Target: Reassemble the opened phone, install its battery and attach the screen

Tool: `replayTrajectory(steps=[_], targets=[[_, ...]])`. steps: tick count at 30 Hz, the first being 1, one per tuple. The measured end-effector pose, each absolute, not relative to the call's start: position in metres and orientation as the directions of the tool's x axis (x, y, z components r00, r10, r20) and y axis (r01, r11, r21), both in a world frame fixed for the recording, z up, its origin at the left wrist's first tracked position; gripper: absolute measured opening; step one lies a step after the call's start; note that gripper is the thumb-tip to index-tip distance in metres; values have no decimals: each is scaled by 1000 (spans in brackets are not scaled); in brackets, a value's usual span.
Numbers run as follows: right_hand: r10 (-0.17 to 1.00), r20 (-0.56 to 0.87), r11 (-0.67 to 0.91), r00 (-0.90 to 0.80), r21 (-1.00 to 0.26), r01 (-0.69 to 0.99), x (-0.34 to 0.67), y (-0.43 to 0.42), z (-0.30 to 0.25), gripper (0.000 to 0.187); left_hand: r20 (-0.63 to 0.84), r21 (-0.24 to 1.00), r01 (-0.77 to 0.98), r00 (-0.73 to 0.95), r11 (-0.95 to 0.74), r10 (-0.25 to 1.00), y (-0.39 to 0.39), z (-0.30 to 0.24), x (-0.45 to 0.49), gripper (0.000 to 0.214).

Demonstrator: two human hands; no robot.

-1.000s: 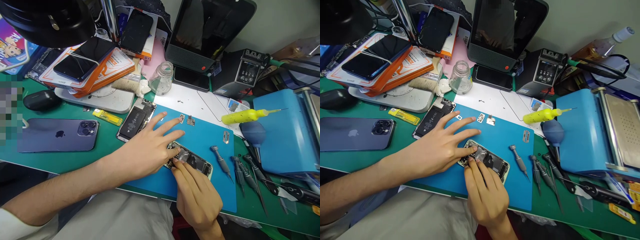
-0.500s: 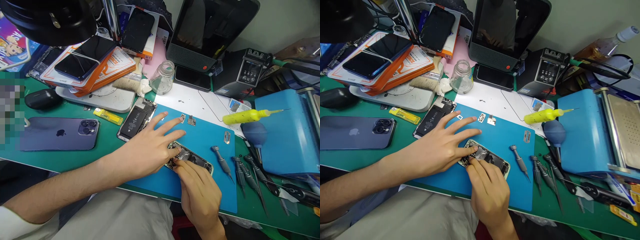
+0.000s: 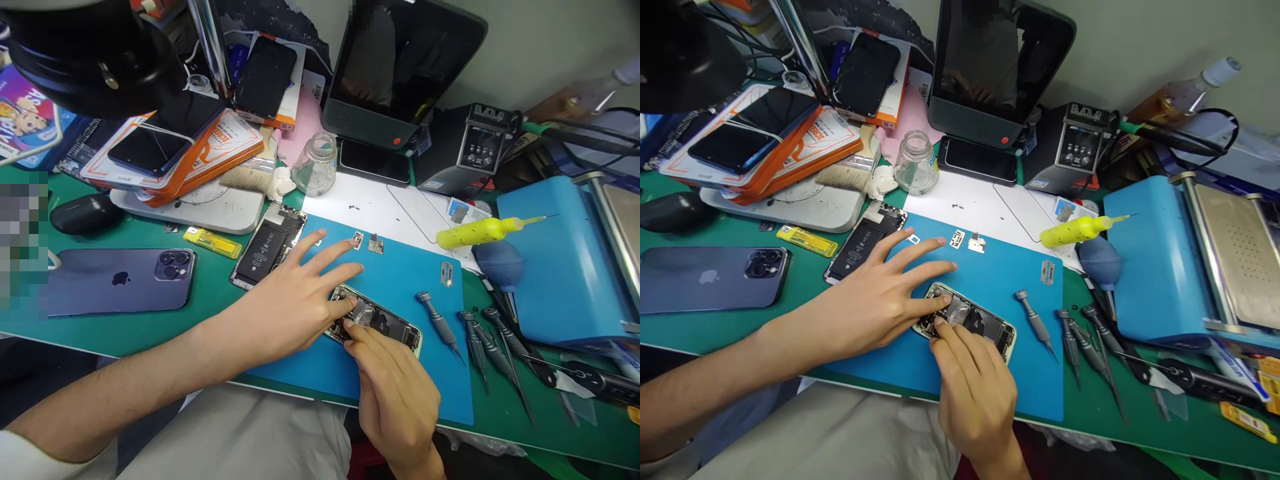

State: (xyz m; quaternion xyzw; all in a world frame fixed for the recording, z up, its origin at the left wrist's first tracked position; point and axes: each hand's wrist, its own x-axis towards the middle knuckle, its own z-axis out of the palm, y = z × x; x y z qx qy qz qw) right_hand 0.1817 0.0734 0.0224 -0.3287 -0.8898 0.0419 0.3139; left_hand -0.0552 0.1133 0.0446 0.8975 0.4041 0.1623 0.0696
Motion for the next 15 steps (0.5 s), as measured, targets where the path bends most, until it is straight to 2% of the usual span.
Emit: replayTrajectory(steps=[5,12,15], targets=[[609,485,775,-627,-199,599,179,72,24,33,247,253,702,619,-666,746,114,45,-54,26],[638,509,756,-578,-269,597,183,67,22,35,251,281,701,605,-655,756,112,48,-53,27],[650,515,740,-559,-260,621,182,66,21,36,250,289,703,600,-650,760,112,48,-52,27]])
